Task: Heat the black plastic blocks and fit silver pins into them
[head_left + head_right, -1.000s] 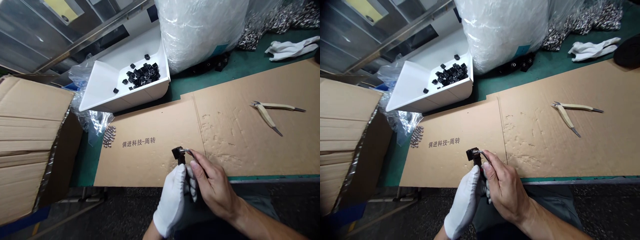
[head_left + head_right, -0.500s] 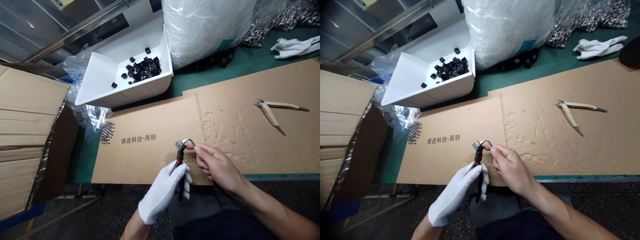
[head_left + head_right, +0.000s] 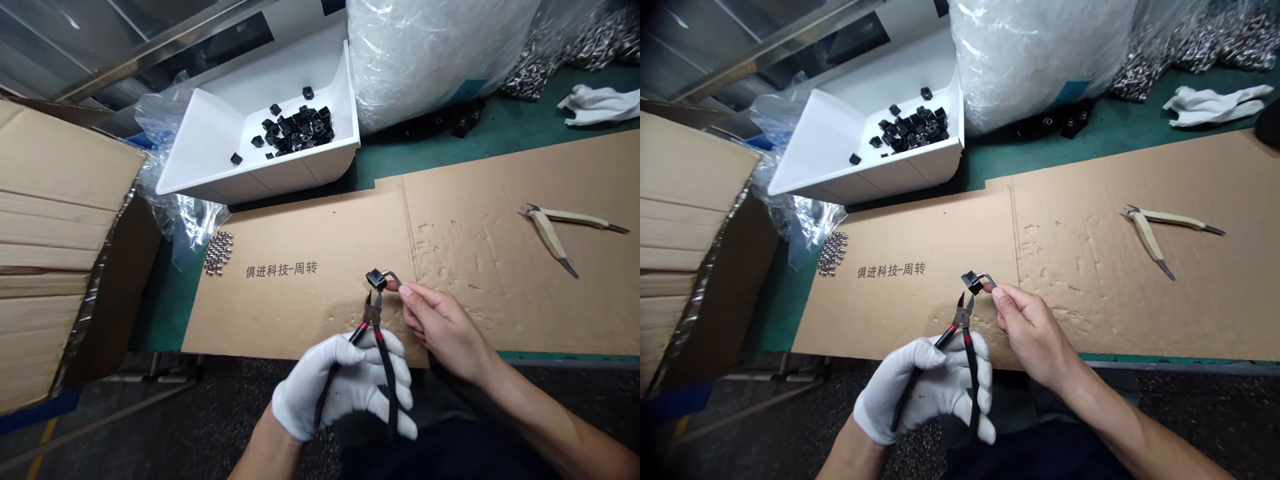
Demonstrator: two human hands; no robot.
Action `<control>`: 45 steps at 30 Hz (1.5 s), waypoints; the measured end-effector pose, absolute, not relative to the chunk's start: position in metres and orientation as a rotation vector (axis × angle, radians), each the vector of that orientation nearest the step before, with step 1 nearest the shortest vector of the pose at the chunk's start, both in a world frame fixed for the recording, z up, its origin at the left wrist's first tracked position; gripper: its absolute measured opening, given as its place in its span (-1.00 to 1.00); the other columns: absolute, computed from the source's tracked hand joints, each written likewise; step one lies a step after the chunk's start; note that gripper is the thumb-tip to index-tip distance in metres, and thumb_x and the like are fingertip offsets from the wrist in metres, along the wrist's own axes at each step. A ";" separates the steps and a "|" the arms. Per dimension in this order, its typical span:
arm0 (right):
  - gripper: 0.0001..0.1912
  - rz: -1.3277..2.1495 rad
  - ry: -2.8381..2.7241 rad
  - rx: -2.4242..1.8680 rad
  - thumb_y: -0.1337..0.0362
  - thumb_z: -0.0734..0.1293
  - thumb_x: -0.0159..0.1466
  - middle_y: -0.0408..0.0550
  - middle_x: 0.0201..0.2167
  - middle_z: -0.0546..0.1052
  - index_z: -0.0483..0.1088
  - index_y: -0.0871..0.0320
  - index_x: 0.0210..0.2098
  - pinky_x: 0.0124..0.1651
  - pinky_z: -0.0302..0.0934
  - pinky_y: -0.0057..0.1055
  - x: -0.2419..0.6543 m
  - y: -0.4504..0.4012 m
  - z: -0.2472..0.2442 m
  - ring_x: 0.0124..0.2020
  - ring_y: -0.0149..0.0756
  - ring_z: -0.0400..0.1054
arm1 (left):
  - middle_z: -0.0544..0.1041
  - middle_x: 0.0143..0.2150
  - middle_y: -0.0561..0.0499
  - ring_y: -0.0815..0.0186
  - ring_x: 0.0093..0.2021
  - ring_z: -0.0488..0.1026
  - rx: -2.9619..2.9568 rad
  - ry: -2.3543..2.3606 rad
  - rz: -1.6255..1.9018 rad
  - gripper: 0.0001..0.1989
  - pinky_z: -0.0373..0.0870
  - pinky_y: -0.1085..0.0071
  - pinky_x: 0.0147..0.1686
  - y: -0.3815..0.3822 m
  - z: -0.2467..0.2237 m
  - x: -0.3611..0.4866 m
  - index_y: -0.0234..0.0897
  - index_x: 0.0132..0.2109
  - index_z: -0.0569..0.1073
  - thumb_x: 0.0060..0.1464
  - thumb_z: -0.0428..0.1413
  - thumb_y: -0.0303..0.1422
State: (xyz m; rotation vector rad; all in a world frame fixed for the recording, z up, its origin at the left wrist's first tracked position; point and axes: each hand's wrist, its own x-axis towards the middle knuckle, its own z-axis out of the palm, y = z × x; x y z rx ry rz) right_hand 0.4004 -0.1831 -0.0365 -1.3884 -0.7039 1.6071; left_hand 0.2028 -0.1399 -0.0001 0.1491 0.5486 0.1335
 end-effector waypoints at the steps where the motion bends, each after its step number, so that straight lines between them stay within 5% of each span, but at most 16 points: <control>1: -0.54 1.584 -0.740 -1.396 -0.12 0.20 0.47 -0.28 -0.53 0.14 0.29 0.12 -0.34 -0.52 -0.15 -0.45 0.400 -0.184 -0.037 -0.53 -0.44 -0.06 | 0.50 -0.14 -0.28 0.01 -0.15 0.54 0.131 0.541 0.126 -0.56 0.46 -0.07 -0.11 -0.140 0.001 0.203 -0.46 0.03 0.44 0.04 0.07 -0.29; 6: -0.54 1.499 -0.867 -1.436 -0.10 0.16 0.50 -0.26 -0.52 0.15 0.24 0.10 -0.38 -0.45 -0.07 -0.40 0.397 -0.188 -0.039 -0.49 -0.40 0.01 | 0.52 -0.14 -0.27 0.01 -0.17 0.56 0.047 0.516 0.112 -0.56 0.49 -0.05 -0.14 -0.141 0.002 0.205 -0.46 0.02 0.45 0.02 0.07 -0.28; 14: -0.59 1.426 -0.969 -1.484 -0.05 0.16 0.51 -0.24 -0.49 0.13 0.45 0.11 -0.07 -0.41 -0.01 -0.38 0.399 -0.195 -0.044 -0.46 -0.35 0.04 | 0.49 -0.34 -0.08 0.25 -0.46 0.46 0.042 0.420 0.115 -0.64 0.52 0.29 -0.51 -0.147 -0.014 0.204 -0.37 -0.03 0.49 0.27 -0.01 -0.18; 19: -0.60 1.240 -1.156 -1.527 0.04 0.14 0.54 -0.20 -0.47 0.39 0.48 0.06 0.14 -0.36 0.19 -0.38 0.402 -0.193 -0.045 -0.46 -0.31 0.28 | 0.46 -0.33 -0.06 0.27 -0.42 0.44 0.074 0.408 0.151 -0.59 0.50 0.31 -0.46 -0.157 -0.023 0.206 -0.33 0.03 0.46 0.31 0.01 -0.07; 22: -0.61 1.120 -1.295 -1.526 0.10 0.14 0.54 -0.09 -0.28 0.60 0.49 0.05 0.17 -0.19 0.36 -0.31 0.407 -0.191 -0.045 -0.27 -0.19 0.51 | 0.40 -0.35 0.00 0.28 -0.41 0.43 0.108 0.422 0.150 -0.57 0.50 0.30 -0.41 -0.162 -0.028 0.207 -0.30 0.01 0.43 0.34 -0.02 -0.01; 27: -0.63 1.057 -1.445 -1.496 0.18 0.15 0.53 -0.04 -0.10 0.66 0.49 0.05 0.17 0.06 0.42 -0.21 0.418 -0.191 -0.047 0.03 -0.08 0.54 | 0.29 -0.40 0.08 0.40 -0.52 0.26 0.145 0.534 0.081 -0.52 0.42 0.42 -0.54 -0.161 -0.025 0.203 -0.24 -0.08 0.39 0.38 -0.16 0.07; 34: -0.64 1.018 -1.627 -1.437 0.23 0.17 0.52 -0.03 -0.05 0.67 0.47 0.08 0.19 -0.06 0.47 -0.27 0.433 -0.191 -0.043 -0.13 -0.17 0.60 | 0.19 -0.46 0.14 0.44 -0.55 0.12 0.313 0.670 -0.055 -0.53 0.22 0.51 -0.56 -0.149 -0.008 0.200 -0.23 -0.23 0.32 0.34 -0.09 0.11; 45: -0.58 0.867 -1.792 -1.469 0.16 0.14 0.53 0.01 0.07 0.63 0.47 0.11 0.23 0.01 0.49 -0.19 0.448 -0.177 -0.041 -0.09 -0.12 0.60 | 0.18 -0.50 0.18 0.44 -0.55 0.12 0.828 0.892 -0.215 -0.55 0.16 0.48 -0.58 -0.118 0.017 0.209 -0.21 -0.26 0.26 0.35 -0.06 0.08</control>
